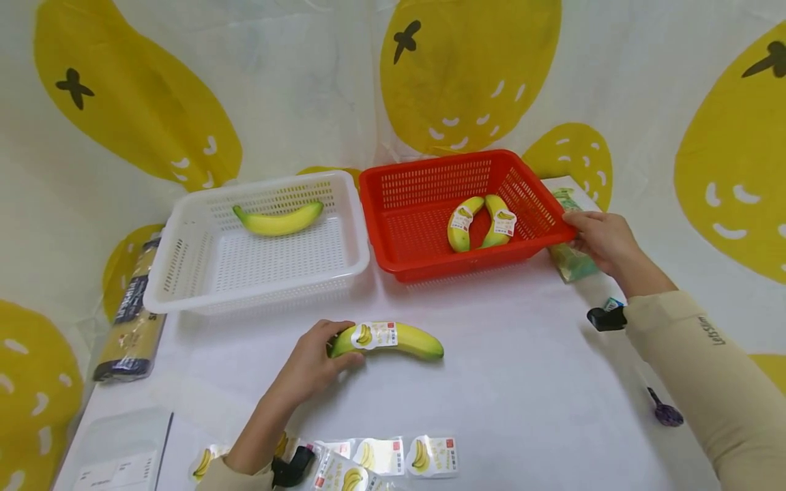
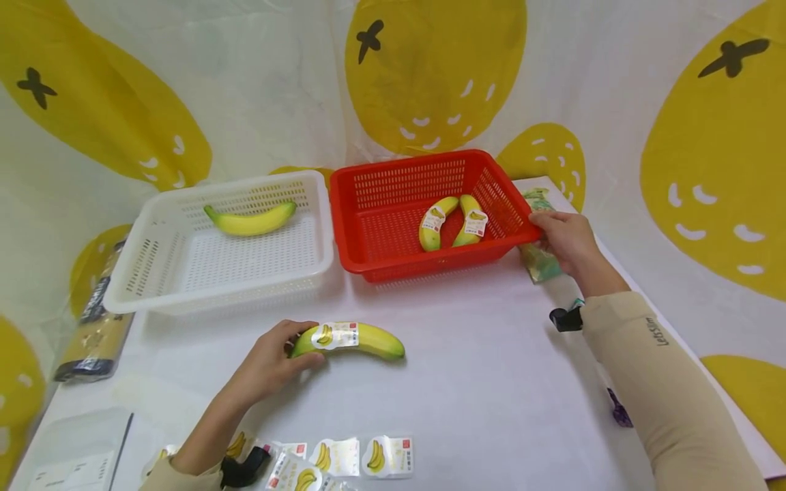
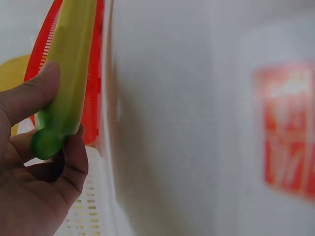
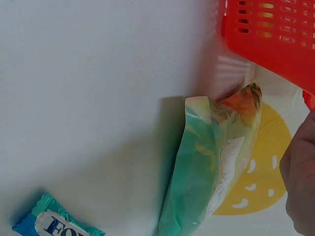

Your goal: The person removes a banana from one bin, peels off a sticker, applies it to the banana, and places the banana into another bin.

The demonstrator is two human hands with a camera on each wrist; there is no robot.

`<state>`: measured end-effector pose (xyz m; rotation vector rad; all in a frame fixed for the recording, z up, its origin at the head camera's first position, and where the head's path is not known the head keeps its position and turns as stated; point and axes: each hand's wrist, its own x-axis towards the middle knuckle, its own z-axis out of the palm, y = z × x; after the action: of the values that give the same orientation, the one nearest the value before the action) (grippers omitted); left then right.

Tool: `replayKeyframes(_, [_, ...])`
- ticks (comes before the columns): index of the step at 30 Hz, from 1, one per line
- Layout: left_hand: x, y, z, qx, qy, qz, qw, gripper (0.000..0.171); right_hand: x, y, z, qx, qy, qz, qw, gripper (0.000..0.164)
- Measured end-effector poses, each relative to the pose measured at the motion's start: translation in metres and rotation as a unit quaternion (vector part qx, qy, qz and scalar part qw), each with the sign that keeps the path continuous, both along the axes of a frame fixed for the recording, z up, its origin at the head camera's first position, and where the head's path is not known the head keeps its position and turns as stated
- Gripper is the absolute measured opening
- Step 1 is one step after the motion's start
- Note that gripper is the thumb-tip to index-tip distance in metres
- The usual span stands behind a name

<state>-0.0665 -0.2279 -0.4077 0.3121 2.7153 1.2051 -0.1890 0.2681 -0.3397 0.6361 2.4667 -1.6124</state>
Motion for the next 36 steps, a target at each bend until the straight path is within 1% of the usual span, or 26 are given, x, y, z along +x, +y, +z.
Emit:
replayKeyframes(3, [0.001,0.003,0.005,0.002,0.003,-0.003,1.0000,0.051,0.001,0.005,0.000,-0.022,0.000,-0.006,1.000,0.086])
replayKeyframes(5, [0.003,0.005,0.011,0.009,0.006,-0.007,0.9999,0.051,0.002,0.007,0.001,-0.034,0.001,-0.007,0.999,0.086])
replayKeyframes(8, [0.006,0.008,0.023,0.030,0.013,-0.011,0.9994,0.050,0.004,0.010,0.001,-0.049,0.004,-0.007,0.999,0.086])
replayKeyframes(11, [0.006,0.014,0.037,0.058,0.010,-0.011,0.9982,0.049,0.005,0.012,0.001,-0.055,0.006,-0.006,0.998,0.085])
replayKeyframes(15, [0.001,0.024,0.059,0.093,0.002,-0.006,0.9956,0.050,0.007,0.015,0.001,-0.047,0.011,-0.003,0.999,0.083])
replayKeyframes(18, [-0.007,0.033,0.076,0.118,-0.004,0.002,0.9930,0.052,0.009,0.016,0.001,-0.032,0.015,0.002,0.999,0.083])
replayKeyframes(21, [-0.019,0.044,0.093,0.147,-0.014,0.017,0.9889,0.052,0.011,0.015,0.000,-0.008,0.016,0.008,1.000,0.084])
replayKeyframes(23, [-0.030,0.051,0.103,0.169,-0.023,0.028,0.9849,0.052,0.012,0.015,0.000,0.010,0.015,0.008,1.000,0.084])
replayKeyframes(25, [-0.043,0.058,0.110,0.198,-0.034,0.043,0.9787,0.051,0.013,0.014,-0.001,0.023,0.016,0.009,1.000,0.083])
replayKeyframes(27, [-0.056,0.066,0.114,0.222,-0.041,0.060,0.9724,0.050,0.013,0.013,-0.001,0.029,0.021,0.012,0.999,0.081])
replayKeyframes(29, [-0.070,0.075,0.116,0.247,-0.047,0.085,0.9641,0.049,0.013,0.011,-0.002,0.028,0.026,0.020,0.999,0.080])
replayKeyframes(32, [-0.090,0.090,0.113,0.281,-0.049,0.124,0.9506,0.049,0.011,0.007,-0.001,0.019,0.037,0.028,0.999,0.077])
replayKeyframes(36, [-0.112,0.111,0.103,0.325,-0.059,0.181,0.9262,0.049,0.009,0.000,0.000,0.004,0.052,0.026,0.998,0.072])
